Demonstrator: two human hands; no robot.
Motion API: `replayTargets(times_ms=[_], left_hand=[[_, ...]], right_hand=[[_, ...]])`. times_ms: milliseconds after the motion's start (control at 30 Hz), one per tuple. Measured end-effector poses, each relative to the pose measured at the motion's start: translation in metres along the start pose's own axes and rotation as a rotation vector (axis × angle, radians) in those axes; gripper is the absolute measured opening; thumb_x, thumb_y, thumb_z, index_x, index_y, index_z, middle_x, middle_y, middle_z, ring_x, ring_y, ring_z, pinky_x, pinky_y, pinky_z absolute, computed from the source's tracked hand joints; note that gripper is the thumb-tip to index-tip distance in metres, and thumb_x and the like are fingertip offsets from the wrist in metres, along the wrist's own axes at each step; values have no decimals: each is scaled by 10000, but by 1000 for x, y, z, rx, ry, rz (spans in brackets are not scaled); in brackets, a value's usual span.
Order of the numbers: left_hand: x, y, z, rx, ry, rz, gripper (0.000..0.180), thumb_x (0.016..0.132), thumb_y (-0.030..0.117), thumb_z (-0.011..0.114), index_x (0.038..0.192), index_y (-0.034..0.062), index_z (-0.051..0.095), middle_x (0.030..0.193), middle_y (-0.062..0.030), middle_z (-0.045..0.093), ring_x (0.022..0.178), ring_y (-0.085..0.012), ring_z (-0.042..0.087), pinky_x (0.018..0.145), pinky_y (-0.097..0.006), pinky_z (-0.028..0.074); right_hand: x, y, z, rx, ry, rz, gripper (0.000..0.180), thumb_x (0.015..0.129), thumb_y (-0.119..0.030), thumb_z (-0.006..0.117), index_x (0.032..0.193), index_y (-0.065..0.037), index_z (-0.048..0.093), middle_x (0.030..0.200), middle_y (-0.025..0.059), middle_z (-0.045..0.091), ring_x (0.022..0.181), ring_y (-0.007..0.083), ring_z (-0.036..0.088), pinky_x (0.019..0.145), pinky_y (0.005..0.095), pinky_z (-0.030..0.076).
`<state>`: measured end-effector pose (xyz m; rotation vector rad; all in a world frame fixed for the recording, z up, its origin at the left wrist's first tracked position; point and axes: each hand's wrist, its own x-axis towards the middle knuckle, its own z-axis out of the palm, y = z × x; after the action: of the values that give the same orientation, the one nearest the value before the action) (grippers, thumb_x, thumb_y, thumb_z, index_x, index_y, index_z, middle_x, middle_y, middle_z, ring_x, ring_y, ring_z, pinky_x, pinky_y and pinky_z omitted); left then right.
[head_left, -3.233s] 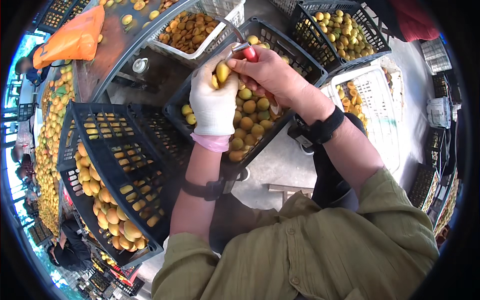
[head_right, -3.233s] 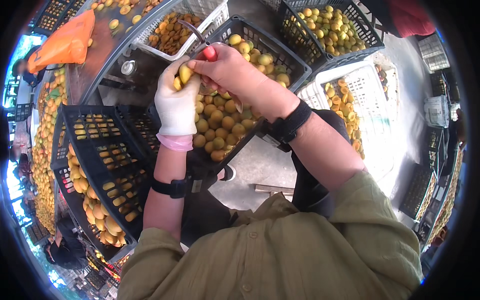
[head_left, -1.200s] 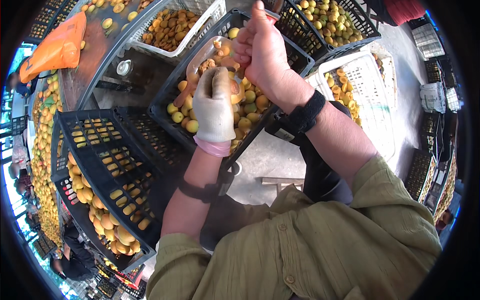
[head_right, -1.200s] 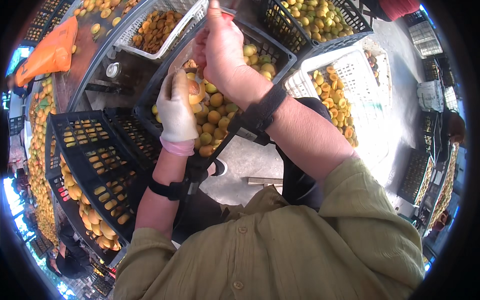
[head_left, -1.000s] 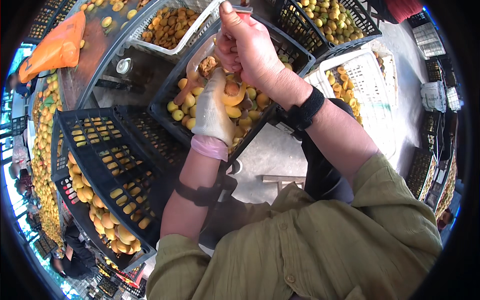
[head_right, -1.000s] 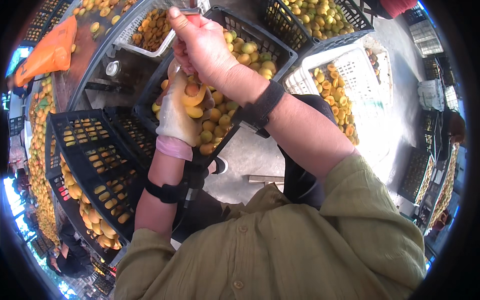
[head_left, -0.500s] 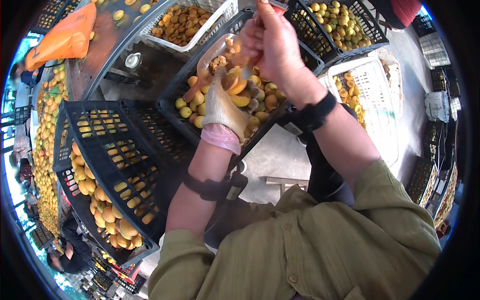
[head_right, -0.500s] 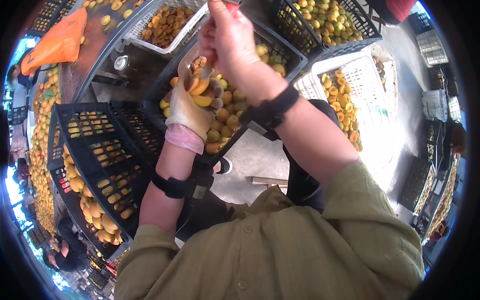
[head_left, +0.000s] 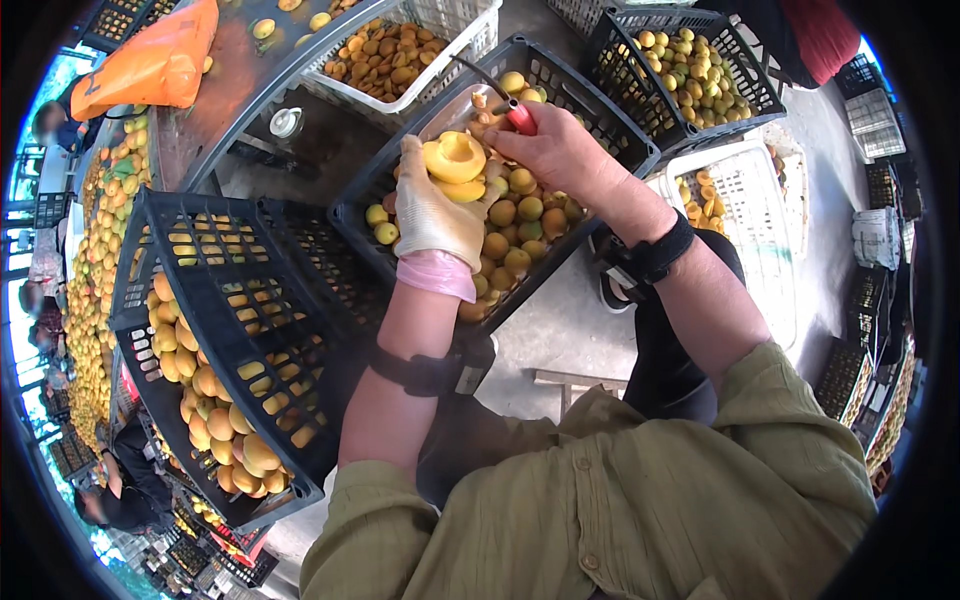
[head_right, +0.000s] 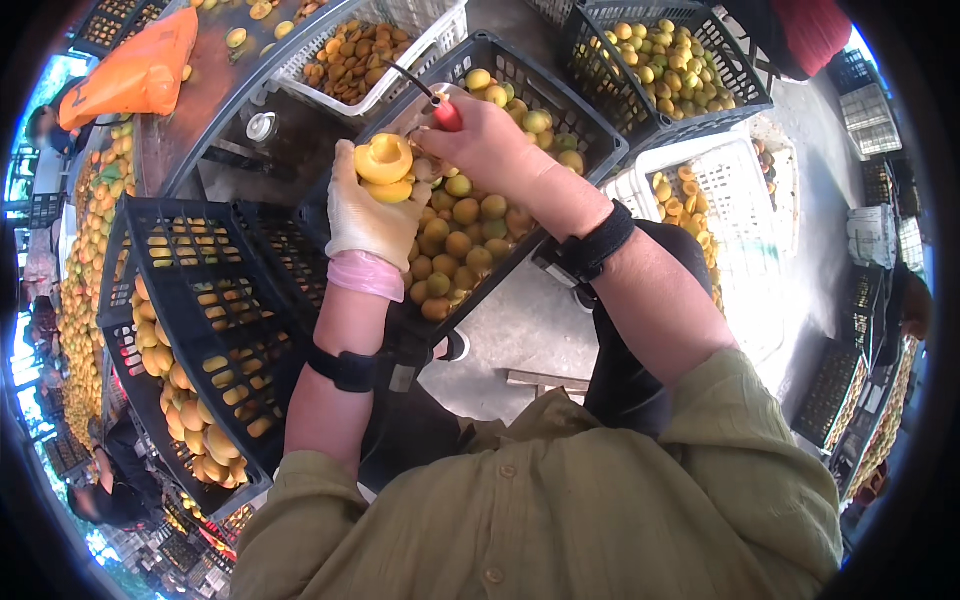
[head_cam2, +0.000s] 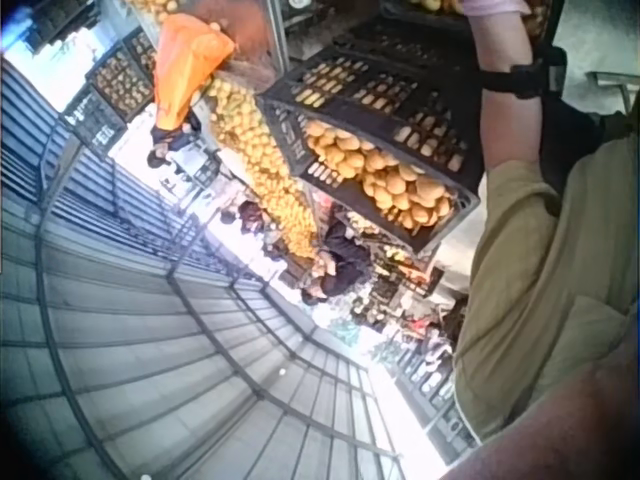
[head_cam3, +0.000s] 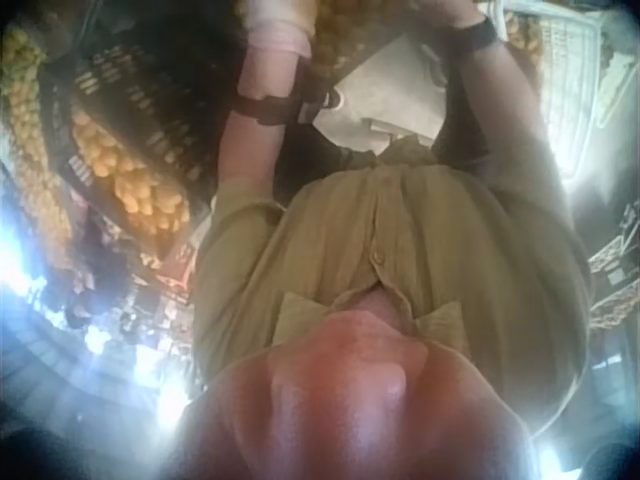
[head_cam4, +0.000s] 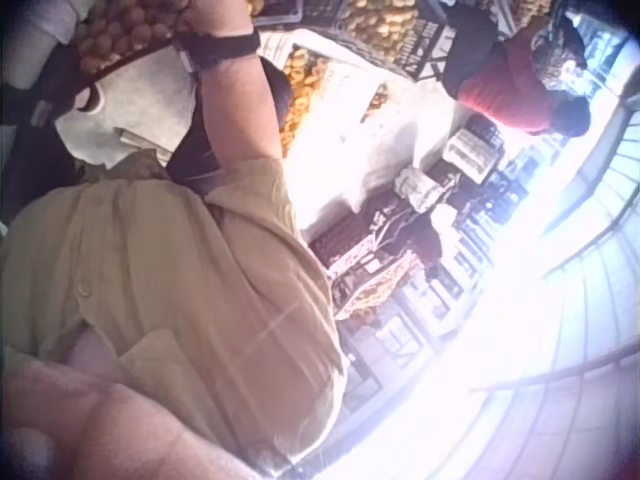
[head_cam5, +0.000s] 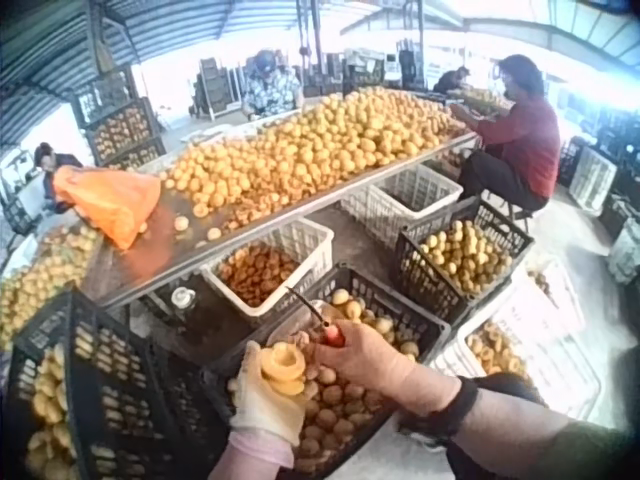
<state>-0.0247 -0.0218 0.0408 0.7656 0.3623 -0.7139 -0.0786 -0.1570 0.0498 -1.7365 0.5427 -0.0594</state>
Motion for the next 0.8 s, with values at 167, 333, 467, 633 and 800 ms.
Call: replayTargets(times_ms=[167,333,467,633,800], left_hand=[[15,11,-21,-204,-367,-187,474,952,425,454,1109,-10,559,1114,-151,574,1031,-288,571,912,-435,457],[24,6,-40,-333,-353,-163,396,946,372,438,1073,25,582,1052,-140,594,1008,-292,579,905,-429,460],[26,1,-35,-262,118,-93,371,942,352,415,1052,45,591,1034,-121,600,998,-299,577,926,-430,447],[25,-2,-26,-373,-130,-85,420,995,348,294,1173,39,516,1260,-166,535,1244,-329,461,1065,-502,320],[25,-5,-22,-206,-195,127,467,982,413,375,1150,6,529,1188,-168,564,1117,-291,536,966,-429,424]], right_hand=[[12,36,-19,-327,60,-45,326,857,-305,692,851,0,578,711,-16,578,646,56,493,578,238,445],[11,50,-19,-210,-67,174,246,867,-288,661,887,-50,598,693,2,583,542,55,492,470,219,398],[23,54,-3,106,10,318,251,902,-310,604,858,-63,598,635,2,569,415,72,423,370,222,333],[39,36,-5,38,175,145,338,946,-365,550,920,-28,542,630,16,576,378,66,389,342,215,310],[2,5,0,205,-115,210,356,891,-426,635,915,-75,584,651,-17,561,470,32,431,396,205,315]])
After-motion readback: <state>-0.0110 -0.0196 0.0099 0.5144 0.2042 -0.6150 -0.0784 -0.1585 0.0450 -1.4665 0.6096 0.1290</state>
